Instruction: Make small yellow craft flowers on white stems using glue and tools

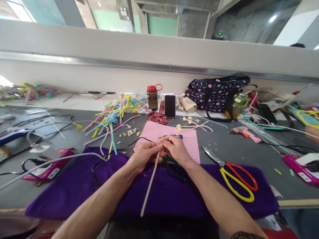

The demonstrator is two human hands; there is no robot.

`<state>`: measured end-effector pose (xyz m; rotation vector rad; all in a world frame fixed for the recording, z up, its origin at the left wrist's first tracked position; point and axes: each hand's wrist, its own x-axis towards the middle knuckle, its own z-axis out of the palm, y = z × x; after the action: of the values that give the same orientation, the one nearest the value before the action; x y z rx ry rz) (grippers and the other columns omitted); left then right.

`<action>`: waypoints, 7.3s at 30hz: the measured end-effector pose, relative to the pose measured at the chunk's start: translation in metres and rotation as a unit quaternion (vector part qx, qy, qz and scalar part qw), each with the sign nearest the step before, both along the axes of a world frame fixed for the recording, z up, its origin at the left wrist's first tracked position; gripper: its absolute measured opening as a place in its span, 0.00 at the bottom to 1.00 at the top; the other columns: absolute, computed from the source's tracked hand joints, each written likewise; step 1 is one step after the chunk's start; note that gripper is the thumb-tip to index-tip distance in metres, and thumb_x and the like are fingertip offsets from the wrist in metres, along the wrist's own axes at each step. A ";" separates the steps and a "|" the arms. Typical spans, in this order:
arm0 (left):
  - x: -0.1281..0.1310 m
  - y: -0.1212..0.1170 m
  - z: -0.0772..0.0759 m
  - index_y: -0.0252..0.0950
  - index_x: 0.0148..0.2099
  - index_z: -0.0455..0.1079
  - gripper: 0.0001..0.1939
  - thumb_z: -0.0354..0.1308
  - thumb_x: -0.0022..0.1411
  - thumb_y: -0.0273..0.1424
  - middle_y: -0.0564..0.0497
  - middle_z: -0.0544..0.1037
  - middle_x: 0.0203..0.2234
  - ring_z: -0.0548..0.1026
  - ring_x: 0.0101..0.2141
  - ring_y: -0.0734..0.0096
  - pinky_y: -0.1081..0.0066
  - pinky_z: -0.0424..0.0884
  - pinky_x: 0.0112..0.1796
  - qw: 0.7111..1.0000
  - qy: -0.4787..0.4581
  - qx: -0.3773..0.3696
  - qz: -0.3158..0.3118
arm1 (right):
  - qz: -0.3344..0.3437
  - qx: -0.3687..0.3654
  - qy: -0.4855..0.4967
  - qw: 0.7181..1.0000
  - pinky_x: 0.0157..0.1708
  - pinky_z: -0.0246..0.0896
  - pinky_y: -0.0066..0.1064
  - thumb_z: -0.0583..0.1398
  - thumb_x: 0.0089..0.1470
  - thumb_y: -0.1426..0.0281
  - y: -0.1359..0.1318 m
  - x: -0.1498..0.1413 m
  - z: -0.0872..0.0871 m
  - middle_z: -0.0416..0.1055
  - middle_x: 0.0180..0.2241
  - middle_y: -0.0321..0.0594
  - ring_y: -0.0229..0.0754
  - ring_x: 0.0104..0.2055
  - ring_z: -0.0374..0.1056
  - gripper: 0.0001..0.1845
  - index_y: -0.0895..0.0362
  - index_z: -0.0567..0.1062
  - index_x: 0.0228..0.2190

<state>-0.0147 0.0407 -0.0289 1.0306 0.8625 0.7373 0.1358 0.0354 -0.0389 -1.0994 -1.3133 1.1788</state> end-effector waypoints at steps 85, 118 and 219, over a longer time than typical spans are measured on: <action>-0.001 0.000 -0.005 0.32 0.30 0.69 0.12 0.59 0.52 0.37 0.52 0.74 0.20 0.69 0.18 0.78 0.79 0.61 0.19 0.993 0.055 0.108 -0.013 | 0.025 -0.040 -0.002 0.999 0.14 0.40 0.24 0.59 0.50 0.60 -0.007 0.000 0.005 0.54 0.10 0.26 0.30 0.13 0.47 0.13 0.57 0.68 0.23; -0.004 0.005 -0.007 0.31 0.33 0.70 0.17 0.64 0.48 0.41 0.48 0.77 0.23 0.74 0.19 0.76 0.79 0.64 0.19 0.998 -0.042 -0.035 -0.031 | 0.007 -0.072 0.086 0.994 0.13 0.51 0.24 0.60 0.48 0.54 0.002 0.006 0.005 0.69 0.24 0.36 0.30 0.15 0.58 0.20 0.59 0.75 0.29; -0.013 0.017 0.004 0.31 0.33 0.71 0.16 0.57 0.55 0.40 0.51 0.74 0.23 0.67 0.14 0.84 0.83 0.59 0.12 0.998 -0.060 -0.014 0.030 | 0.115 -0.076 -0.056 0.989 0.14 0.46 0.23 0.59 0.47 0.64 -0.009 -0.002 0.007 0.60 0.13 0.27 0.29 0.13 0.53 0.11 0.58 0.68 0.20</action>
<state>-0.0281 0.0580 -0.0247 0.9279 0.8006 0.8276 0.1342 0.0261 -0.0318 -1.1593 -1.4865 1.4248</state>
